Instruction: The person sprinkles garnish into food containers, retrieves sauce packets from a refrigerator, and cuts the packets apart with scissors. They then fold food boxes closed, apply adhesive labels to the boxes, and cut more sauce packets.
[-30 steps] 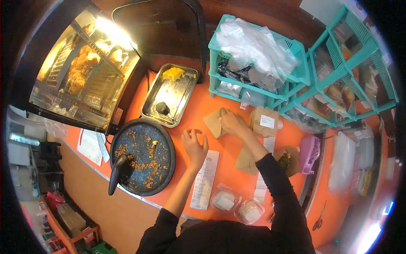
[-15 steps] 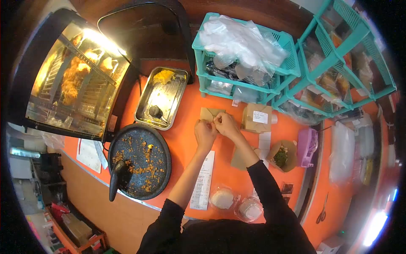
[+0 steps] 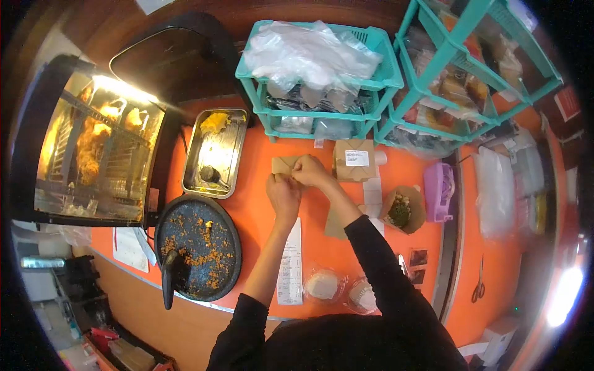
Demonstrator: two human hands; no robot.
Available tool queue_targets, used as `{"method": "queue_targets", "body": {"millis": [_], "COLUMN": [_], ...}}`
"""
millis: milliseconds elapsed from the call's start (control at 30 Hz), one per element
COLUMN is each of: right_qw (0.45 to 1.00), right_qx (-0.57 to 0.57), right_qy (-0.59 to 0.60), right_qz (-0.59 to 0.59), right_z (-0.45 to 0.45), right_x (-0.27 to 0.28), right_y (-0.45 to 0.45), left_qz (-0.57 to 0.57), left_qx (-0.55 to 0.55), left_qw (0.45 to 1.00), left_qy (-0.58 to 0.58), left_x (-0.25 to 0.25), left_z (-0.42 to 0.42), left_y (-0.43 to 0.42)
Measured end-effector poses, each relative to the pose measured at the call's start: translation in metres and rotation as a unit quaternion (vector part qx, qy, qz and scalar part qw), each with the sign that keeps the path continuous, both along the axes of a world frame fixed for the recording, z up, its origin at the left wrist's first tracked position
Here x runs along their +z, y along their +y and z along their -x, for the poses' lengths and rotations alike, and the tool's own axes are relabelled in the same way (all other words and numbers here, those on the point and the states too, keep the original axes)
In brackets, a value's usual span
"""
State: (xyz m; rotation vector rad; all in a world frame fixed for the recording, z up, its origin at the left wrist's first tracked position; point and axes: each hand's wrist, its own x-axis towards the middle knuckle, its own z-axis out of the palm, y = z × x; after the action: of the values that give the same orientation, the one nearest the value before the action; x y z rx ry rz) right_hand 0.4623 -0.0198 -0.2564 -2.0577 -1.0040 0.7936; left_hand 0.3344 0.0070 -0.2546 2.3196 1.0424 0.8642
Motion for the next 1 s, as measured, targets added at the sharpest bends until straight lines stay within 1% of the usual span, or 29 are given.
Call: {"method": "queue_targets", "body": {"millis": [33,100,133,200,233,267,300,333,367,400,433,467,500,533,567,600,633,667,700,733,767,800,833,867,900,933,1000], "right_qw": [0.999,0.997,0.989,0.988,0.986,0.987,0.979,0.98,0.977,0.973,0.976,0.976,0.952,0.882,0.788,0.707,0.606,0.473,0.409,0.338,0.325,0.348,0.371,0.363,0.415,0.464,0.522], "right_qx": [0.002,-0.016,-0.04,-0.064,-0.076,-0.082,-0.068,-0.069,-0.099,-0.127,-0.159,-0.186,-0.281,-0.423,-0.6,-0.692,-0.766,-0.861,-0.908,-0.941,-0.946,-0.932,-0.911,-0.914,-0.892,-0.86,-0.829], "right_qy": [-0.034,-0.06,-0.052,-0.084,-0.099,-0.061,0.013,0.012,-0.02,-0.052,-0.057,-0.056,-0.001,-0.114,-0.045,-0.148,-0.175,-0.169,-0.083,0.001,0.0,-0.061,-0.121,-0.118,-0.033,0.052,0.1], "right_qz": [0.002,-0.042,-0.132,-0.115,-0.106,-0.125,-0.19,-0.185,-0.187,-0.185,-0.14,-0.096,-0.119,-0.173,-0.132,0.001,-0.128,-0.081,-0.044,-0.015,-0.023,-0.08,-0.136,-0.142,-0.175,-0.206,-0.171], "right_z": [0.001,0.014,0.021,0.036,0.043,0.054,0.072,0.091,0.114,0.137,0.153,0.176,0.201,0.231,0.256,0.288,0.322,0.363,0.391,0.41,0.423,0.43,0.435,0.431,0.418,0.411,0.416], "right_x": [-0.003,0.005,0.013,0.013,0.013,-0.003,0.039,0.016,0.042,0.077,0.083,0.086,0.06,0.044,0.017,0.027,0.018,-0.036,-0.038,-0.039,-0.069,-0.118,-0.144,-0.13,-0.1,-0.082,-0.121], "right_y": [0.001,0.0,-0.004,-0.016,-0.022,-0.029,-0.068,-0.086,-0.13,-0.181,-0.232,-0.281,-0.328,-0.381,-0.43,-0.477,-0.519,-0.57,-0.598,-0.624,-0.655,-0.689,-0.709,-0.712,-0.709,-0.701,-0.688], "left_qz": [-0.004,-0.019,-0.032,-0.074,-0.223,-0.125,-0.063,-0.244,-0.172,-0.14,-0.107,-0.037,-0.073,-0.112,-0.066,-0.058,-0.014,0.028,0.018,0.059,0.099,0.145,0.188,0.234,0.222,0.228,0.233], "left_qx": [0.004,-0.012,-0.025,-0.063,-0.148,-0.023,0.006,-0.011,0.029,0.002,-0.025,-0.062,-0.119,-0.172,-0.2,-0.222,-0.267,-0.308,-0.345,-0.392,-0.437,-0.507,-0.571,-0.636,-0.664,-0.708,-0.771], "left_qw": [1.0,1.0,0.999,0.995,0.963,0.992,0.997,0.965,0.985,0.99,0.994,0.991,0.983,0.97,0.963,0.958,0.941,0.92,0.915,0.897,0.875,0.832,0.783,0.731,0.711,0.668,0.587], "left_qy": [-0.009,-0.019,-0.031,-0.029,0.022,-0.022,-0.036,-0.094,0.002,-0.004,-0.01,-0.116,-0.122,-0.132,-0.17,-0.171,-0.207,-0.24,-0.208,-0.196,-0.182,-0.173,-0.16,-0.077,-0.066,0.027,0.083], "left_x": [-0.008,-0.017,-0.021,-0.038,-0.007,0.015,0.002,-0.067,-0.035,-0.017,0.003,-0.003,0.011,0.034,0.048,0.049,0.053,0.06,0.08,0.081,0.077,0.079,0.084,0.097,0.09,0.08,0.074], "left_z": [0.0,0.001,0.002,0.016,0.03,0.033,0.044,0.059,0.067,0.068,0.069,0.062,0.053,0.044,0.031,0.019,0.01,0.004,0.008,0.01,0.015,0.027,0.044,0.062,0.078,0.09,0.112], "left_y": [0.002,0.007,0.009,0.027,0.03,0.012,0.02,0.065,0.049,0.034,0.019,0.013,-0.008,-0.029,-0.056,-0.083,-0.108,-0.134,-0.172,-0.205,-0.238,-0.275,-0.312,-0.344,-0.378,-0.398,-0.44]}}
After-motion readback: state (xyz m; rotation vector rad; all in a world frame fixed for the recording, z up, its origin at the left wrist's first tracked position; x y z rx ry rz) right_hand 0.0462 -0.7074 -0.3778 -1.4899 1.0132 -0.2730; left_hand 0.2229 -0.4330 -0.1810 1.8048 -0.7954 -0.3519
